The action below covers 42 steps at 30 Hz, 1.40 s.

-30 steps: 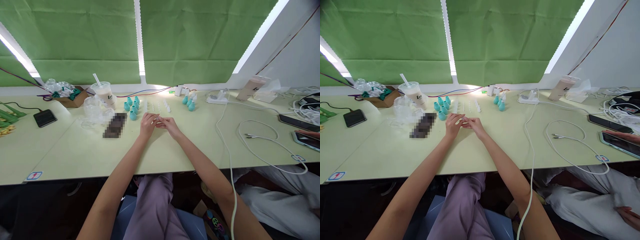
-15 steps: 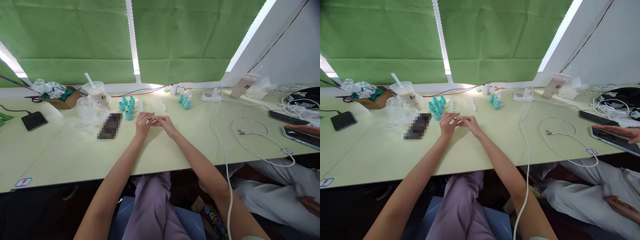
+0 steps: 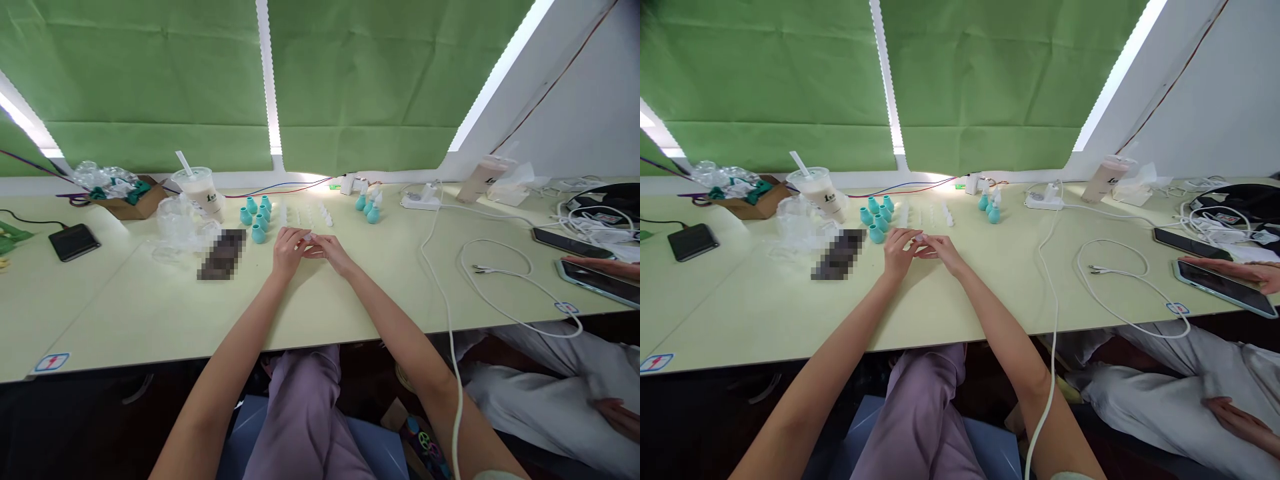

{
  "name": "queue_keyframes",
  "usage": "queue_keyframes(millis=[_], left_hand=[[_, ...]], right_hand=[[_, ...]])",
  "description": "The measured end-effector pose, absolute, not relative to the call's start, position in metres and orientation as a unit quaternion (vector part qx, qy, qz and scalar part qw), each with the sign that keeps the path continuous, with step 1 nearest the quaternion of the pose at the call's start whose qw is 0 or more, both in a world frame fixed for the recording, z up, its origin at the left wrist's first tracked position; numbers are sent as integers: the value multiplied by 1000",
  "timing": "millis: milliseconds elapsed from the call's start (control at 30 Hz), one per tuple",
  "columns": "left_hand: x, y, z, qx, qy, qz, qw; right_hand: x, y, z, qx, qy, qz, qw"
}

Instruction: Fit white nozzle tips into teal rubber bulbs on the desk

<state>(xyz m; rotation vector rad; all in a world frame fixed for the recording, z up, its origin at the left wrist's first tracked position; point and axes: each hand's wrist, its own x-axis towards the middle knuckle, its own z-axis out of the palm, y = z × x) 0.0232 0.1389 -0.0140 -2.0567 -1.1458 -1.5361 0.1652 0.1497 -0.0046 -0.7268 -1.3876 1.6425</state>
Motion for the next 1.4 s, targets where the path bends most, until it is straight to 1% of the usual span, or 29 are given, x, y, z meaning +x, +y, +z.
queue_keyframes(millis=[267, 400, 500, 600, 700, 800, 933, 1167, 1400], left_hand=[[21, 128, -13, -756, -408, -485, 165], [2, 119, 3, -735, -477, -441, 192], [-37, 106, 23, -694, -549, -427, 186], [-96, 84, 31, -714, -593, -343, 147], [-149, 60, 21, -680, -657, -297, 130], [-177, 47, 4, -680, -671, -275, 109], [-179, 47, -6, -702, -646, -279, 112], [-176, 52, -7, -743, -620, -237, 86], [-175, 54, -7, -743, -627, -226, 66]], right_hand=[[168, 150, -8, -261, -546, 662, 442], [166, 149, -8, -288, -550, 647, 442], [169, 150, -6, -316, -534, 636, 460], [171, 154, -4, -324, -512, 628, 489], [170, 159, -5, -329, -503, 623, 501], [168, 163, -7, -334, -509, 619, 496], [168, 165, -8, -340, -513, 614, 494], [169, 168, -9, -352, -514, 615, 483], [170, 166, -9, -353, -535, 614, 460]])
